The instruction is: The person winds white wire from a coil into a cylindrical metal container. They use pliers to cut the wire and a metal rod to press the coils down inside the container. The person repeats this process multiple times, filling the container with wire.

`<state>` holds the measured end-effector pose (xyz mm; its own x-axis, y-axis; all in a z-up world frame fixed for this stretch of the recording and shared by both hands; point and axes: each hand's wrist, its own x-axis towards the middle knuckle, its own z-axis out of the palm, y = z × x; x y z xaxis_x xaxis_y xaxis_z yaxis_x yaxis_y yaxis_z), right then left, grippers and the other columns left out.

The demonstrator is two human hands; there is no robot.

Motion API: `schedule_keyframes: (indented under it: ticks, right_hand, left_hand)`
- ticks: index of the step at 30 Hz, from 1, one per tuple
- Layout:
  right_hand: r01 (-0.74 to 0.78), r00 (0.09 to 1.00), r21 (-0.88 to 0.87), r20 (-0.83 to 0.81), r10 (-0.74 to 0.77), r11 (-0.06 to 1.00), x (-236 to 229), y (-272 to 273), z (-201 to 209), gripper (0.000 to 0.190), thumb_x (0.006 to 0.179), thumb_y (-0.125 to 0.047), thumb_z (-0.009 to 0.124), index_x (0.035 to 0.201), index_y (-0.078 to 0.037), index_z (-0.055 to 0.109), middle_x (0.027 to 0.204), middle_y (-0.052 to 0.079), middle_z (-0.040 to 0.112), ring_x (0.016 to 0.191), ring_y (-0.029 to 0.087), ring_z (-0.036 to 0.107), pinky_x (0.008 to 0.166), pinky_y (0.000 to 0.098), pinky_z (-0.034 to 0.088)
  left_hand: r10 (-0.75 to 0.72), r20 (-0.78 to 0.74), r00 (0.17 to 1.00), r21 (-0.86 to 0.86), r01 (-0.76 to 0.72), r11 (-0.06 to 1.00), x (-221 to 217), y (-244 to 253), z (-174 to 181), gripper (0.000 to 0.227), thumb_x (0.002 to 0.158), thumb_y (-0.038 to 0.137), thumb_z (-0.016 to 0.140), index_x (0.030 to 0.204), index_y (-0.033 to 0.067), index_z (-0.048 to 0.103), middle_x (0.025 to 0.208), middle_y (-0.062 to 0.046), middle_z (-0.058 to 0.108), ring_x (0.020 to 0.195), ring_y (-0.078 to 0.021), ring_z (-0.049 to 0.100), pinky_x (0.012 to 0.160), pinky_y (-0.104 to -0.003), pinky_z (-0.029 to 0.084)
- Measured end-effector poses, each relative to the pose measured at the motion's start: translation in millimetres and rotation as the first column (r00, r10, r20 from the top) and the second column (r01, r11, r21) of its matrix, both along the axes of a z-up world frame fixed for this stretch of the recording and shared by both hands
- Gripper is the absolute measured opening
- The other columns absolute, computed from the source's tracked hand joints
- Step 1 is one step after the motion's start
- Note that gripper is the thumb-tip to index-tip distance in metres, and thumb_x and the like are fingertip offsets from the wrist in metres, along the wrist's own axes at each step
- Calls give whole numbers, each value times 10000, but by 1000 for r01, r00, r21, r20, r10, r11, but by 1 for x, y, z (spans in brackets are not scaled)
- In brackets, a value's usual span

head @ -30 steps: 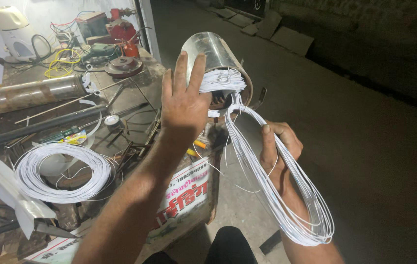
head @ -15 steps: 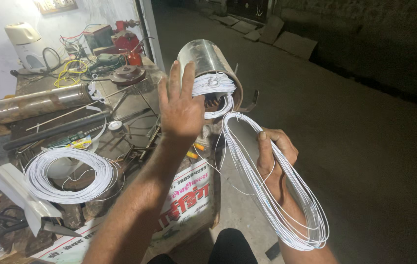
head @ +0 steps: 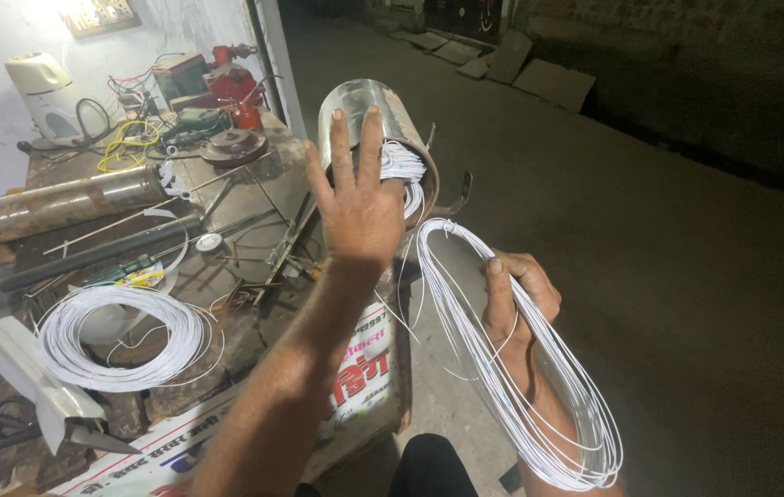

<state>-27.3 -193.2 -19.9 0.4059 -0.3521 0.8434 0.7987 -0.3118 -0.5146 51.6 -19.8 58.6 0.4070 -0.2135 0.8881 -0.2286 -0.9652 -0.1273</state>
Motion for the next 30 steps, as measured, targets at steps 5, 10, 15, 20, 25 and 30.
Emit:
schedule_keyframes:
  ticks: [5,10,15,20,25,30]
  right_hand:
    - [-8,1000,24,-26,9,1000,-2,5,4,216,1046,-176,655,951,9,711,781,82,678,669,122,606,597,276,472]
    - [-23,1000,36,-11,23,999,-4,15,11,225,1047,-186,650,948,7,716,774,81,671,661,116,600,595,274,470]
    - [4,1000,31,23,-4,1000,-1,26,17,224,1050,-190,654,966,9,709,810,89,685,699,123,619,626,280,489]
    - [37,999,-27,0,-37,999,-6,42,16,224,1079,-196,642,1000,9,682,936,123,721,825,153,670,731,296,529]
    - [64,996,-39,64,-61,997,-6,53,14,211,1074,-194,645,1014,6,674,958,129,720,836,158,672,751,303,540]
    - [81,995,-30,58,-79,996,-7,62,11,219,1075,-202,639,1028,10,670,972,131,724,839,142,657,759,294,536]
  left_hand:
    - [7,1,1000,14,-7,1000,-1,1,0,102,861,242,734,807,167,777,1695,-85,306,1590,-399,129,1235,-730,62]
    - [-121,-105,987,-1,121,993,-20,8,9,138,892,216,713,840,98,763,1658,-141,305,1538,-447,182,1202,-721,125]
    - [-250,151,956,-114,269,956,-74,19,-16,400,897,87,721,1293,85,658,1449,-171,497,1415,-415,451,1200,-628,349]
    - [-387,102,916,-297,400,867,-107,27,-49,622,834,-37,630,1429,116,535,1382,-146,553,1351,-355,532,1195,-511,437]
    - [-614,82,785,-440,581,685,-124,28,-58,768,796,4,673,1518,63,416,1531,-198,433,1459,-413,425,1225,-522,375]
    - [-549,-103,830,-293,502,814,-129,33,-58,912,654,259,818,1491,182,464,1568,-258,305,1489,-477,256,1226,-577,226]
